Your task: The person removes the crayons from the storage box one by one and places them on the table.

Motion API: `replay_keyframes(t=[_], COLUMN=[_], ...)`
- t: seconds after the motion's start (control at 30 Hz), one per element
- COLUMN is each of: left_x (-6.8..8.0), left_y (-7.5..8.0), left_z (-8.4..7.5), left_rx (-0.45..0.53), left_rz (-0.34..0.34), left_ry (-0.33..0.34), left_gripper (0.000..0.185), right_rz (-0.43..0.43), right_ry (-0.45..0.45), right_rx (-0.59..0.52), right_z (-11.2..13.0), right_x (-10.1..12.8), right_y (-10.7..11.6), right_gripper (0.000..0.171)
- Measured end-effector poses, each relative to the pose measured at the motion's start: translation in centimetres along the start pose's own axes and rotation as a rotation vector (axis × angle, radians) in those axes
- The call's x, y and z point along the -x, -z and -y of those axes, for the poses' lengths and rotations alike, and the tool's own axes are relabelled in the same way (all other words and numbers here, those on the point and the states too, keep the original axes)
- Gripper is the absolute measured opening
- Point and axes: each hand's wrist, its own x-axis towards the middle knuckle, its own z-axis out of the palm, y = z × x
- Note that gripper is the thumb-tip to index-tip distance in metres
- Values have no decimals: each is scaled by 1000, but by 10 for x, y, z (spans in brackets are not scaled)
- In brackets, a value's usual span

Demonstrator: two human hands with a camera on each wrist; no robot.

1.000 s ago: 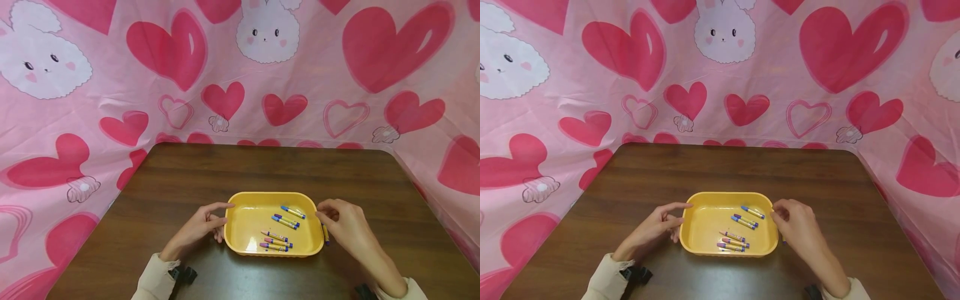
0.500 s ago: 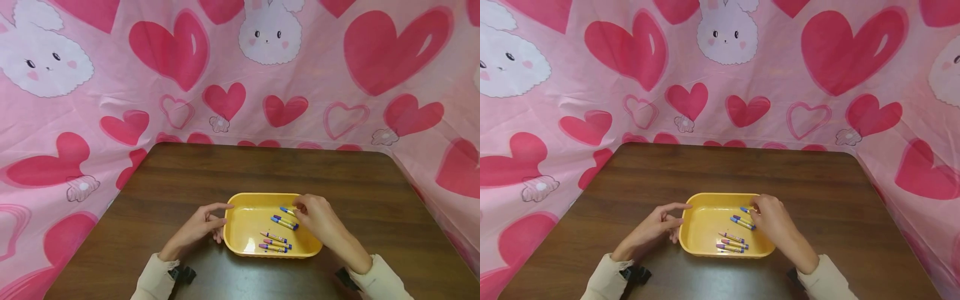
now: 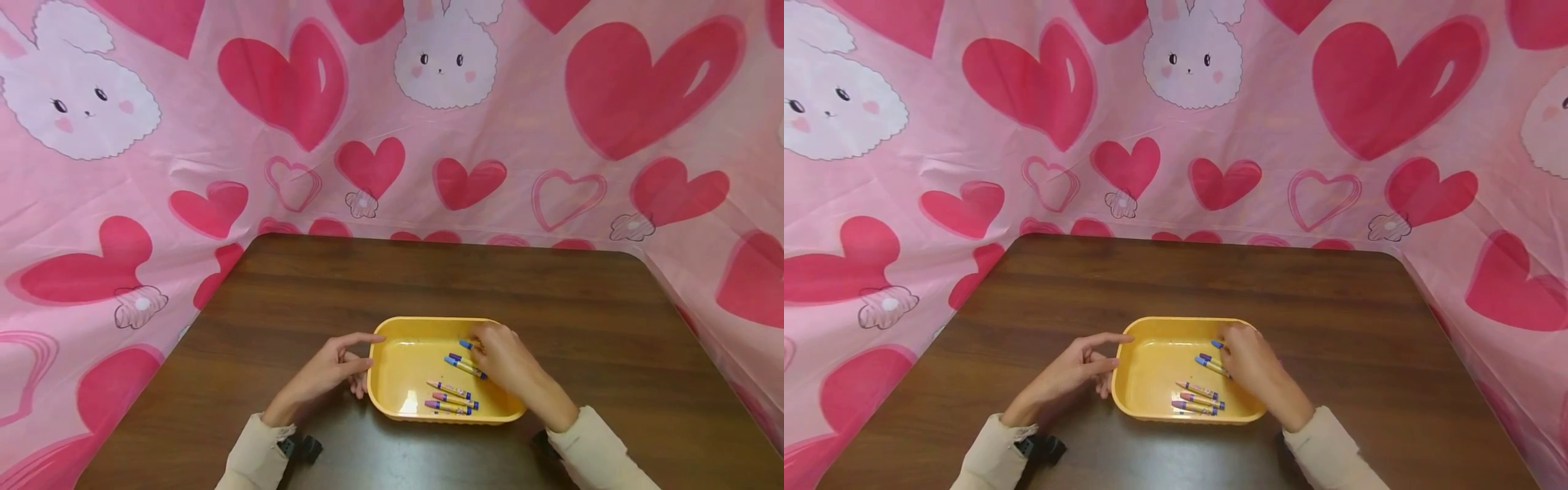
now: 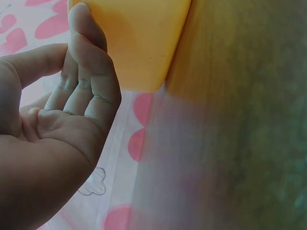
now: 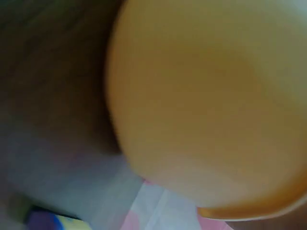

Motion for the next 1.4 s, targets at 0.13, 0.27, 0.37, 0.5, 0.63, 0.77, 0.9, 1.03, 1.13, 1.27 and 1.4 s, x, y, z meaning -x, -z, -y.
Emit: replay_keyframes(t=[0.13,0.27,0.37,0.5,0.63,0.77,0.9,1.03,1.13,1.27,1.4], left_x=[1,0,1,1,1,1,2,2,1,1,1], left_y=[1,1,1,0,1,1,1,1,1,1,1], left_z=[0,1,1,0,0,1,1,1,1,2,2], left_rx=[10,12,9,11,18,23,22,21,22,20,18], left_rz=[9,12,10,12,14,17,20,20,20,20,17], left_ry=[-5,-6,-3,-4,-12,-19,-17,-17,-22,-24,-7], left_gripper=[45,45,45,46,45,45,45,46,45,45,45], right_rz=[-15,-7,12,20,23,41,49,38,33,28,8], right_ry=[31,25,12,6,15,33,38,47,52,57,55], right_rx=[119,209,231,243,282,344,359,350,335,298,219], right_z=[-1,-1,0,0,1,1,1,0,0,-1,-1], right_x=[2,4,5,5,5,6,6,7,7,7,7], right_y=[-6,-10,-12,-13,-14,-16,-18,-19,-19,-17,-13], right_gripper=[9,10,10,10,9,14,16,15,14,13,14])
